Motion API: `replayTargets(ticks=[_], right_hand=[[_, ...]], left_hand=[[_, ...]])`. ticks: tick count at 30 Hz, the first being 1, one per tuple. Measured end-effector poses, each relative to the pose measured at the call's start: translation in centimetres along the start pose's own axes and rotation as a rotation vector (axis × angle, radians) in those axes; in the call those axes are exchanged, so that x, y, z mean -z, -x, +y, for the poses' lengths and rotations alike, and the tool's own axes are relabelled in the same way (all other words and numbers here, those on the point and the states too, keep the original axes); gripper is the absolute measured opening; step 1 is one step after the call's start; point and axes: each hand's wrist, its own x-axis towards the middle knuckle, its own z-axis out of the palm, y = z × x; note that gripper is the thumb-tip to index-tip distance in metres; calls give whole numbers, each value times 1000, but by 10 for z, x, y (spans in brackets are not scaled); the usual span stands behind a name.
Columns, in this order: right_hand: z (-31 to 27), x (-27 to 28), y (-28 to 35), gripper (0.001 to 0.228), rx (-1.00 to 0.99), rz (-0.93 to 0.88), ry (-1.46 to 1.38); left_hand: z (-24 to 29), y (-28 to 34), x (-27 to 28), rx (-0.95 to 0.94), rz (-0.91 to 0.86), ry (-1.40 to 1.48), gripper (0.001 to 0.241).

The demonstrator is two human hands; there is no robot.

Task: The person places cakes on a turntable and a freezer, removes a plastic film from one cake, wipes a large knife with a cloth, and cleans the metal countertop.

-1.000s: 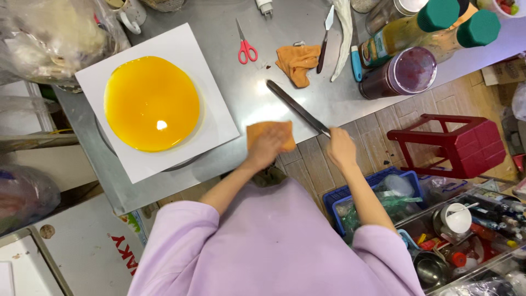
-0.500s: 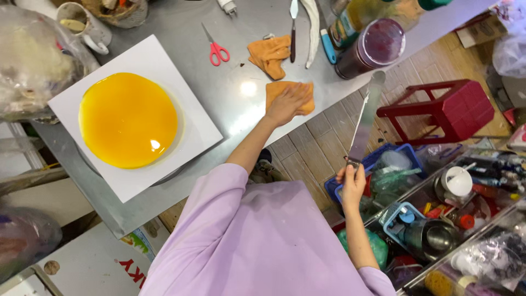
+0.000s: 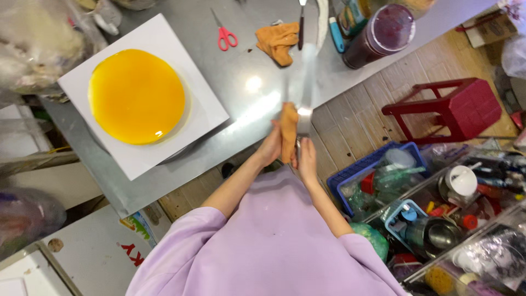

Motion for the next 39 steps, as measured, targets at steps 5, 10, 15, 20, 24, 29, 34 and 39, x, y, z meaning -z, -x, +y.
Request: replayTargets(ticks=[5, 10, 15, 20, 24, 29, 34, 39], right_hand=[[-10, -43, -22, 34, -8, -120, 38], [-49, -52, -21, 34, -108, -188, 84], [-81, -52, 12, 26, -170, -196, 102], [-89, -31, 64, 24, -190, -263, 18], [-101, -6, 90, 29, -200, -212, 63], [-115, 20, 103, 28, -117, -66, 157], [-113, -4, 30, 26, 196, 31, 206], [-96, -27, -9, 32, 99, -120, 35]], left_hand=[[63, 8, -13, 32, 93, -352, 51], [39, -57, 7, -346, 255, -343, 38], [32, -128, 39, -234, 326, -204, 37], [35, -171, 63, -283, 418, -220, 38], [41, -190, 46, -429, 612, -350, 47], [108, -159, 56, -8, 240, 568, 58], [63, -72, -11, 119, -321, 834, 62], [93, -34, -33, -93, -206, -125, 75]])
